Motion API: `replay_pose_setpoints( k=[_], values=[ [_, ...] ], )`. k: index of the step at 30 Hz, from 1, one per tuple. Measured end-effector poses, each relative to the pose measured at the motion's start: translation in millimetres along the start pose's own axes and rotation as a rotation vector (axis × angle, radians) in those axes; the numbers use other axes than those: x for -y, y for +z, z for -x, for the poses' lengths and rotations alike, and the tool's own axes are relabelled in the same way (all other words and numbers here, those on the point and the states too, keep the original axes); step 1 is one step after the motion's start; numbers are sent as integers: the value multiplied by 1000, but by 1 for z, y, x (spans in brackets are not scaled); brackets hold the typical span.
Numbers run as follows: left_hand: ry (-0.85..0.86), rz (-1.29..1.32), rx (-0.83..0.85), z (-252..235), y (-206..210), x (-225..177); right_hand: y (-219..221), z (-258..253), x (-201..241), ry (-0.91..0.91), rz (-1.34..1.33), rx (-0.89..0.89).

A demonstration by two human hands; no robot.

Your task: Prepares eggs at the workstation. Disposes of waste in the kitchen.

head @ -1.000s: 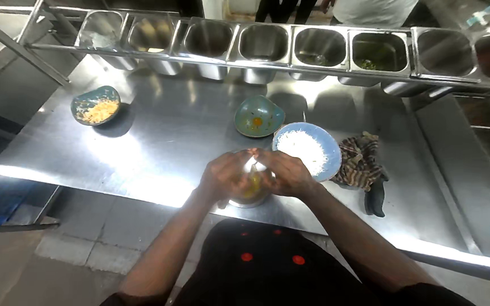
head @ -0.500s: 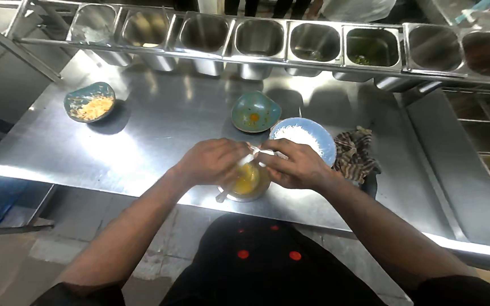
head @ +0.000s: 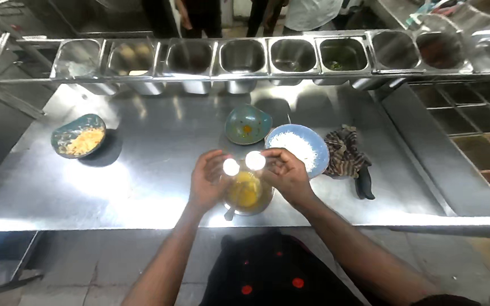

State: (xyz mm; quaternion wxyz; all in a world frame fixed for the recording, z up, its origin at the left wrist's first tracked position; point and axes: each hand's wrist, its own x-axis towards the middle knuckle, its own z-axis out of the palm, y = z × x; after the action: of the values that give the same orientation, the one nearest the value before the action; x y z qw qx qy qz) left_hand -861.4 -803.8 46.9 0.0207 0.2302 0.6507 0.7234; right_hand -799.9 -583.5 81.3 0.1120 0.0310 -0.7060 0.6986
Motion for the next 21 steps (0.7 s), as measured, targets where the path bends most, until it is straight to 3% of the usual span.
replay_pose_setpoints(
  k=[2, 10, 16, 21],
  values=[
    [42, -38, 6, 2, 7, -1, 12, 5, 12, 40, -177, -35],
    [85, -124, 102, 7, 52, -15, 10, 49, 5, 103, -243, -170],
    [100, -176, 317, 35, 127, -16, -51, 116, 5, 219, -342, -321],
    [-21, -251, 466, 70, 194, 3, -136, 246, -43, 275, -345, -604]
  ],
)
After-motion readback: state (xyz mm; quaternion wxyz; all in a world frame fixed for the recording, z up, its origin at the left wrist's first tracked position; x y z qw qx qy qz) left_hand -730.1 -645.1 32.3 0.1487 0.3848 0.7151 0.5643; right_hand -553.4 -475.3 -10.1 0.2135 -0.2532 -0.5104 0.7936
